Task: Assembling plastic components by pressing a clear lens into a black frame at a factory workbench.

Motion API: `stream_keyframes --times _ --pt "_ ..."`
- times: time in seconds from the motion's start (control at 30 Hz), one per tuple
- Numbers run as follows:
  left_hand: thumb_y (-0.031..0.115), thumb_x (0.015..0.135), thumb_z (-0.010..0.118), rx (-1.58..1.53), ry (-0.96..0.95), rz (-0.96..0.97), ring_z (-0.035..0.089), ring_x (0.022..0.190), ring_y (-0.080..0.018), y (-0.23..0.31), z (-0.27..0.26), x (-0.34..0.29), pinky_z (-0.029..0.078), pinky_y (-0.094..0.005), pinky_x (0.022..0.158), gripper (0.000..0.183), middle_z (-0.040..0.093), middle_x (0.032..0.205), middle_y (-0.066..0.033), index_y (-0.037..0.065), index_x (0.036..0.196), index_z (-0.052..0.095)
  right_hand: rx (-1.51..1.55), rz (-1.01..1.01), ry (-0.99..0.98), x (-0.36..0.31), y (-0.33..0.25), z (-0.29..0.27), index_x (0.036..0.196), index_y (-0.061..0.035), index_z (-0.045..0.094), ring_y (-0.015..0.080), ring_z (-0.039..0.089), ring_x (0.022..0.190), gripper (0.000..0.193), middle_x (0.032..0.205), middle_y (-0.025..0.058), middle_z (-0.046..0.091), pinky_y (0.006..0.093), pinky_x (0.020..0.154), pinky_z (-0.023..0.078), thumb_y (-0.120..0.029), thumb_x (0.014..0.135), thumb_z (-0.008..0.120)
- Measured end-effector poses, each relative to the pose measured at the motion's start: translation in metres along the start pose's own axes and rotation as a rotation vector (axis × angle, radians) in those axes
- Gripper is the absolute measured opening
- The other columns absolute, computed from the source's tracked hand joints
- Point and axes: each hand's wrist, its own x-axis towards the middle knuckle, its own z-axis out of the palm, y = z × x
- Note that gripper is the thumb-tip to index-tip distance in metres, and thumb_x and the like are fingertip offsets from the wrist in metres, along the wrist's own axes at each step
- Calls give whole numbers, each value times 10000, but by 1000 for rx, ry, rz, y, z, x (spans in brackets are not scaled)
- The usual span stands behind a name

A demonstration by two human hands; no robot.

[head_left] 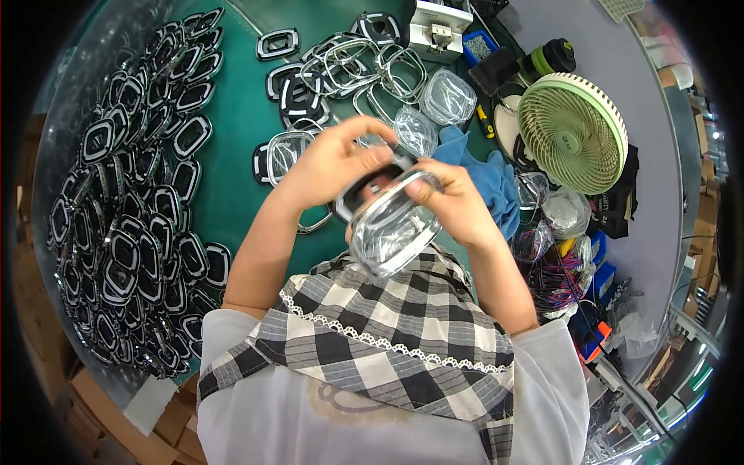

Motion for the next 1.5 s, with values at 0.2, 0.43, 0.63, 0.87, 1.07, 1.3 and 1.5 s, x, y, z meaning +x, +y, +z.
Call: stream_keyframes --times 0.2,0.43,0.63,0.87,1.07,1.3,1.5 --pt "516 925 424 32 462 270 558 712 -89 -39 1 -20 405 -188 600 517 635 856 -67 22 942 576 278 27 567 3 18 2 933 -34 655 66 544 739 229 872 9 644 213 644 434 -251 904 585" --pt "285 919 553 -53 294 186 505 713 -43 -23 32 -24 408 -187 610 373 637 942 -74 -34 1114 546 7 -137 664 4 21 19 903 -21 676 40 411 628 230 727 -39 534 200 564 325 -241 893 610" --pt "211 928 521 -78 221 76 523 742 -55 -23 31 -19 417 -185 646 316 647 932 -69 -22 1140 540 155 -81 656 2 25 17 943 -12 670 49 413 653 245 741 -31 524 209 581 325 -243 897 602" --pt "108 842 575 700 627 484 533 510 -135 -28 23 -26 419 -229 490 238 664 889 -71 25 1063 604 -250 -146 694 -12 20 -19 1147 -17 602 91 477 853 373 770 3 530 226 760 383 -311 930 526" --pt "169 874 571 792 690 715 605 579 -150 -22 6 -27 453 -237 526 250 680 904 -81 39 1086 591 154 -277 914 -21 21 -43 1116 -46 561 89 565 854 202 1055 69 605 221 664 497 -105 926 524" --pt "289 957 467 -67 378 161 602 715 -102 -39 16 -17 477 -226 615 374 653 978 -104 9 1206 463 475 -262 703 -21 2 -16 1345 -82 299 193 649 829 462 939 158 659 276 696 528 -74 927 496" --pt "474 953 345 -67 364 146 555 666 -90 -56 30 -18 475 -224 524 622 589 891 -59 -54 1283 363 331 -111 626 -9 20 9 1161 0 440 162 659 770 335 929 139 671 239 649 527 -150 898 583"
